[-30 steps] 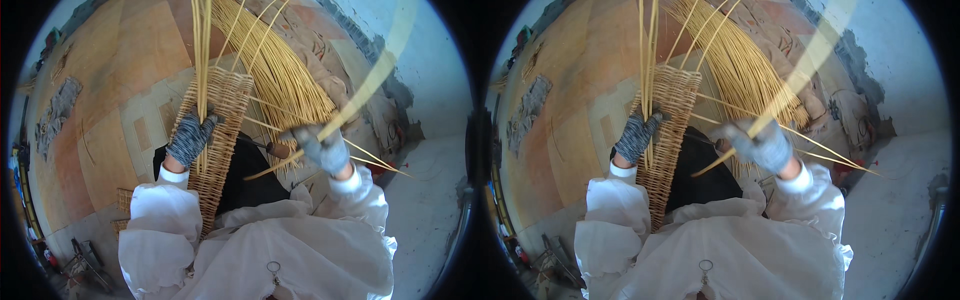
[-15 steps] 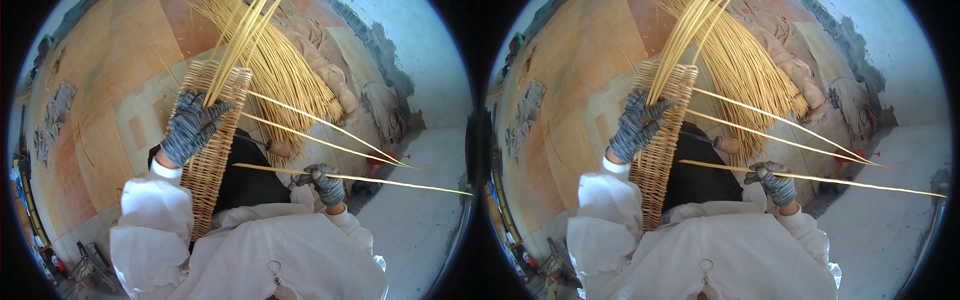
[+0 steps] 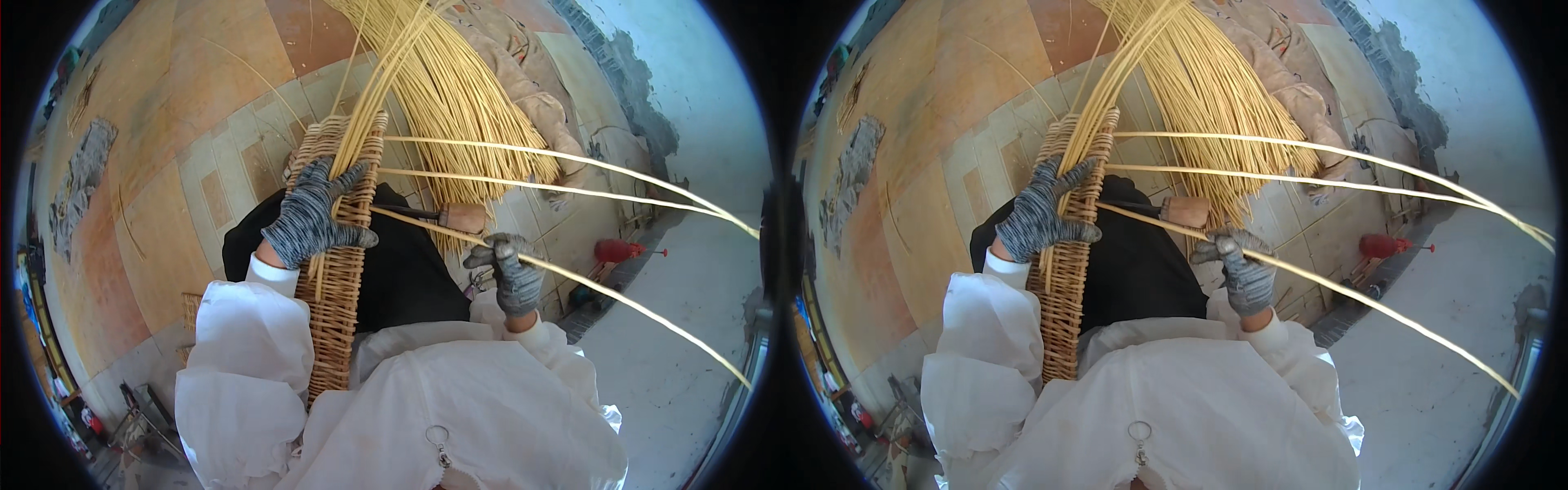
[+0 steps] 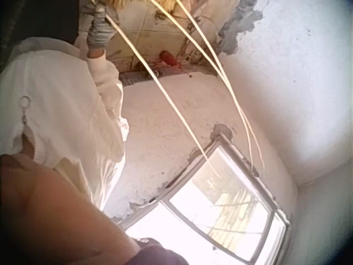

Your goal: The person weaves a rectangular basket by hand, interlacing thin bamboo strips through a pre-formed frame. They use a small hammer to tap the strips into place and trim excess length with a knife. The basket grows in height as more rows are added.

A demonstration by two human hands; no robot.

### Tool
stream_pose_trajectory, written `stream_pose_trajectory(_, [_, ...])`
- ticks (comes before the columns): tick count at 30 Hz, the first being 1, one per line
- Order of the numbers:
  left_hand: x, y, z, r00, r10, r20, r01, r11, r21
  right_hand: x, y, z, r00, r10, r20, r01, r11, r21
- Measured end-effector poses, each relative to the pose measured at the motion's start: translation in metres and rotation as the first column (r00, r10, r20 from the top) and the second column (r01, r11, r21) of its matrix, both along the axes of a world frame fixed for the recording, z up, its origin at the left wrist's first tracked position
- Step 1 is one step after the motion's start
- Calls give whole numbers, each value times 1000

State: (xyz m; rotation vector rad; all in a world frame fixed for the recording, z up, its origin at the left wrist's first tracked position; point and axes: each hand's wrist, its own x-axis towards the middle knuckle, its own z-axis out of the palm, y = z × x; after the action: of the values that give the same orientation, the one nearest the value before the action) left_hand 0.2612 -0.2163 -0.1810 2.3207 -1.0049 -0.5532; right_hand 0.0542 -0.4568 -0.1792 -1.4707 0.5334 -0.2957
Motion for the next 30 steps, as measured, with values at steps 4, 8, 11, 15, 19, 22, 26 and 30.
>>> stream_pose_trajectory(4, [-1, 7, 9, 996, 25, 82, -32, 996, 81, 20, -5, 11, 983, 79, 163, -63, 993, -100])
stream_pose_trajectory(8, [0, 1, -7, 993, -9, 114, 4, 999, 43, 39, 22, 40, 843, -252, 475, 25, 900, 434])
stream_pose_trajectory(11, [5, 2, -8, 994, -24, 108, 25, 1000, -6, 53, 24, 46, 686, -221, 693, -304, 779, 549])
stream_pose_trajectory(15, [8, 2, -2, 998, -46, 35, 48, 997, -56, 54, 18, 26, 392, 117, 913, -522, 845, 116])
stream_pose_trajectory(19, [12, 7, -6, 999, -44, 12, 44, 995, -88, 64, -12, 20, 281, 269, 921, -631, 775, -34])
stream_pose_trajectory(22, [16, 6, -10, 998, -62, 5, 63, 990, -127, 58, -23, 14, 375, 211, 903, -598, 799, 62])
stream_pose_trajectory(26, [19, 5, -11, 999, -49, 9, 50, 991, -121, 64, -29, -1, 422, 157, 893, -602, 785, 147])
stream_pose_trajectory(30, [17, 3, -13, 998, -52, 44, 54, 998, -44, 72, -37, -11, 439, 128, 890, -600, 779, 184])
